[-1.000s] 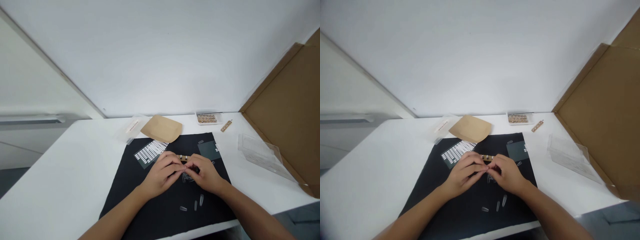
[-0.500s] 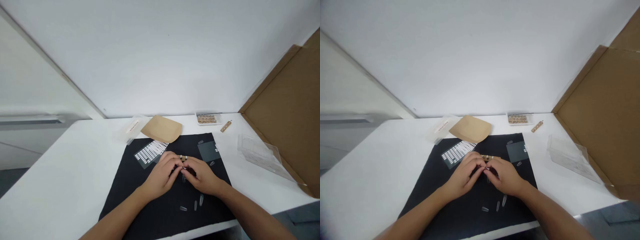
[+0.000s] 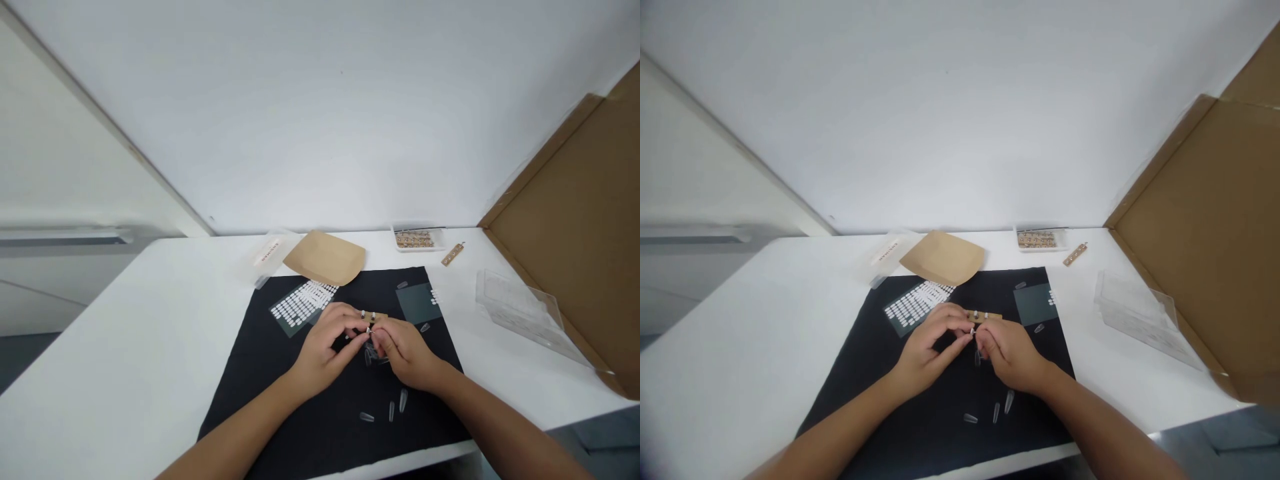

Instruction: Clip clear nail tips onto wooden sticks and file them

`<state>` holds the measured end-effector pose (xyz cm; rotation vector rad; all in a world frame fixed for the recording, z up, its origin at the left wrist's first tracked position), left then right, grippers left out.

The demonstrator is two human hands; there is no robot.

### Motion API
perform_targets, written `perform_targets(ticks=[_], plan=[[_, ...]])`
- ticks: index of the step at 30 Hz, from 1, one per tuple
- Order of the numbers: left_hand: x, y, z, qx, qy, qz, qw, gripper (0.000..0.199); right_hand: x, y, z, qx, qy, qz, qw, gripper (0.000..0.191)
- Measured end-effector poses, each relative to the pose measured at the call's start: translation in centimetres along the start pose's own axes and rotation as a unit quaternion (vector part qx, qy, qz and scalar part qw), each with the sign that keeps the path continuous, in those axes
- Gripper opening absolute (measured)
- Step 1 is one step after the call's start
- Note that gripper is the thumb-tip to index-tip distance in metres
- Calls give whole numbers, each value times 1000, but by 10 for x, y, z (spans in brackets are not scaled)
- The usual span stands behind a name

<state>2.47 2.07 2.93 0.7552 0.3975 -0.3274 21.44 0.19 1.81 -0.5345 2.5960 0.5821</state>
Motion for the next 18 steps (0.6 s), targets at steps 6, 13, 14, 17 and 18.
perform_targets(ticks=[6, 13, 14, 17, 18], plan=[[-1, 3, 5, 27, -24, -6, 999, 22, 3, -1, -4, 81, 147, -15, 986, 55], [-2, 0, 9, 35, -47, -10, 998, 22, 13, -5, 5, 155, 269, -57, 949, 55], [-1, 0, 9, 30, -50, -14, 998, 21, 14, -5, 6, 158, 273, -58, 947, 55], [-1, 0, 10, 10, -50, -16, 999, 17, 12, -4, 4, 149, 257, -35, 954, 51], [-1, 1, 11, 2, -50, -14, 999, 15, 10, -3, 3, 137, 240, -25, 961, 47]])
Point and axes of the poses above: each hand's wrist, its own y-axis towards the middle knuckle, its own x-axis out of the palm, z = x × y, the point moved 3 cm from there along y, towards the middle knuckle, and after that the axes turned 3 degrees about y, right-handed, at the moved point
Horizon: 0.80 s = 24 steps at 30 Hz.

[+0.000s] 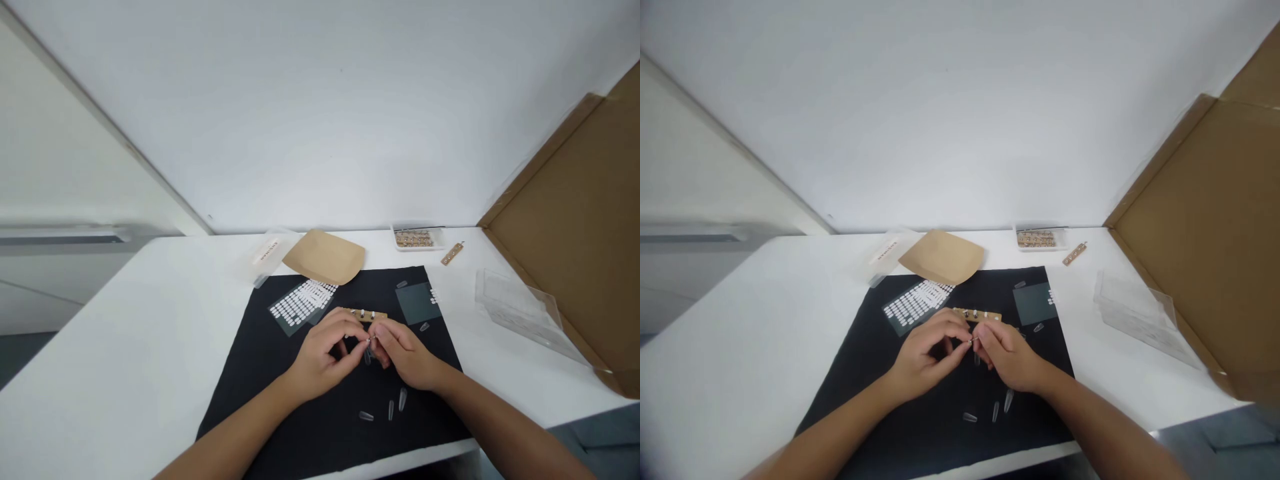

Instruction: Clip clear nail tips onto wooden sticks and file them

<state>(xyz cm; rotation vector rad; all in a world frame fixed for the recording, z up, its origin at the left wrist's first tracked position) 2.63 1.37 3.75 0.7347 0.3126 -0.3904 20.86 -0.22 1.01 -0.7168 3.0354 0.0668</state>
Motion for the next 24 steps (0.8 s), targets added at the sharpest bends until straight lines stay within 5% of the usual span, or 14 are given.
perform_targets(ticks=[10, 24], plan=[[2, -2, -1, -60, -33, 13, 998, 8, -6, -3, -13, -201, -281, -15, 938, 20], [-3, 5, 2, 19, 26, 61, 998, 17, -2, -3, -13, -233, -409, 20, 882, 19]])
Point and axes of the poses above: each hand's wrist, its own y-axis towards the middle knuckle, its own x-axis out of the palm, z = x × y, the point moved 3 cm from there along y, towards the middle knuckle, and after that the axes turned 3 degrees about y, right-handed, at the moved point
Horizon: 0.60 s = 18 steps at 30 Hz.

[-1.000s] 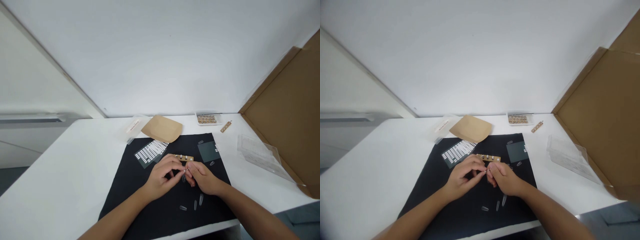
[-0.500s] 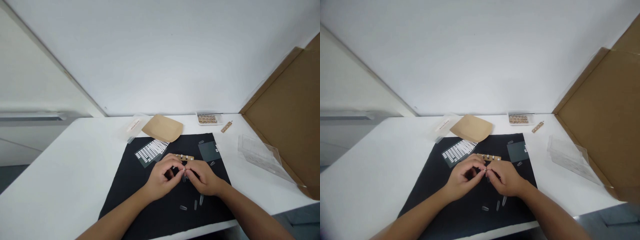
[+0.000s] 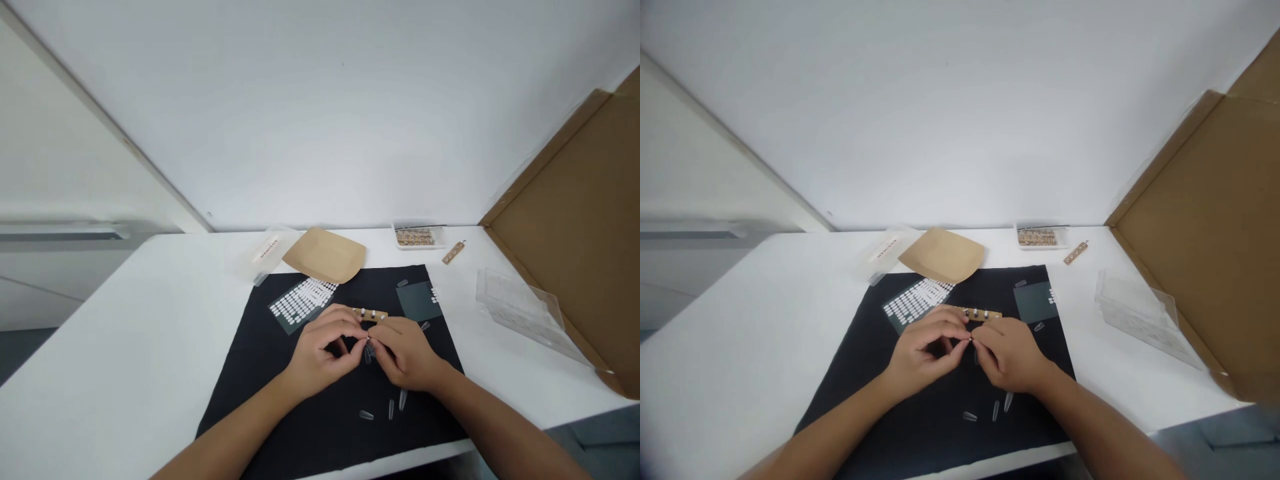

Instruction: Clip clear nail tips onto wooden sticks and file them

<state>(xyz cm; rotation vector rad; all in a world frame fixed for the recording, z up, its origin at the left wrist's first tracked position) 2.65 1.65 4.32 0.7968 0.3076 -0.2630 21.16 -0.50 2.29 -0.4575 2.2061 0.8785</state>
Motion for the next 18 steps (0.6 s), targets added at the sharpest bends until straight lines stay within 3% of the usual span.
perform_targets(ticks=[4, 10, 18], plan=[[3, -3, -6, -79, -50, -29, 995, 8, -3, 3, -1, -30, -63, 5, 998, 19], [5, -15, -16, -224, -174, -82, 955, 9, -8, 8, -5, -63, -112, 8, 992, 20], [6, -18, -20, -311, -207, -100, 922, 17, -8, 3, -1, -62, -166, -9, 984, 15]])
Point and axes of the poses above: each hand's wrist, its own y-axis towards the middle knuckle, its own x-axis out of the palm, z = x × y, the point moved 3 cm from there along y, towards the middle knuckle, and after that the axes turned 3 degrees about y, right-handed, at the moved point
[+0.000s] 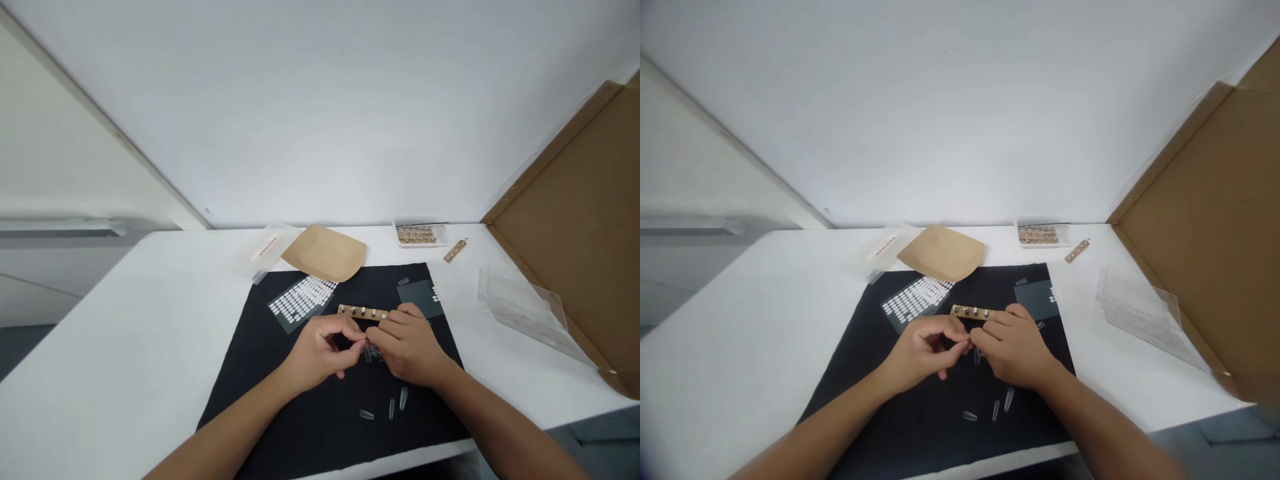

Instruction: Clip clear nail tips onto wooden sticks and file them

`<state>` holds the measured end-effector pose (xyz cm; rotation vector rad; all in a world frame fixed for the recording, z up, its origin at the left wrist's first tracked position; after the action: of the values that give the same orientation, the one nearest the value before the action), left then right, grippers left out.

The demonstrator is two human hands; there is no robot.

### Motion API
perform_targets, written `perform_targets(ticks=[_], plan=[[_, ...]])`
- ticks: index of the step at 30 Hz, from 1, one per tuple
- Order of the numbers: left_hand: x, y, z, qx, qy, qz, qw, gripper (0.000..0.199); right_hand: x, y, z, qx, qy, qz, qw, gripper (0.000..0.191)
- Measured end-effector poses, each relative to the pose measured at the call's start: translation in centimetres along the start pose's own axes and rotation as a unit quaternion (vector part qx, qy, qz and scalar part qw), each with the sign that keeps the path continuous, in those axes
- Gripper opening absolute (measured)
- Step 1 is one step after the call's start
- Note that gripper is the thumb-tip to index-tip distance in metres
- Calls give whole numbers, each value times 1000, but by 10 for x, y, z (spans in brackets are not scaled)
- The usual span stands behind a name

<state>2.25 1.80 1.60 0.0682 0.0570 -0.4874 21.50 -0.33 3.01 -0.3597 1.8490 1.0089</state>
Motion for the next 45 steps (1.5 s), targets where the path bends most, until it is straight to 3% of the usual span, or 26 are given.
perform_targets(ticks=[10, 12, 16, 19, 29, 36, 45], plan=[[2, -1, 0, -45, -3, 17, 999, 22, 0, 1, 0, 1, -6, 7, 1000, 14], [3, -2, 2, -26, 17, 24, 999, 17, 1, 1, 0, 2, 6, 8, 1000, 15], [4, -3, 12, 76, 96, 40, 992, 9, 2, 1, -1, 11, 50, 18, 999, 18], [4, -3, 15, 97, 120, 41, 987, 7, 2, 1, -2, 13, 60, 27, 998, 18], [5, -3, 1, 48, 48, 8, 998, 12, 5, 1, -1, 17, 19, 0, 1000, 15], [10, -4, -1, 9, -7, 25, 1000, 14, 10, -2, 0, 4, 6, -6, 1000, 15], [11, -3, -1, -22, -5, 52, 998, 13, 12, 0, -3, -10, 24, 11, 1000, 15]])
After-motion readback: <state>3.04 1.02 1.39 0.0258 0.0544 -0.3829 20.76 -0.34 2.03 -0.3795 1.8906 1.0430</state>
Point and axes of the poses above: each hand's wrist, its own y-axis towards the middle knuckle, its own x-axis out of the palm, z = x × y, the point moved 3 cm from there along y, towards the middle knuckle, and after that the axes turned 3 degrees about y, right-handed, at the moved point
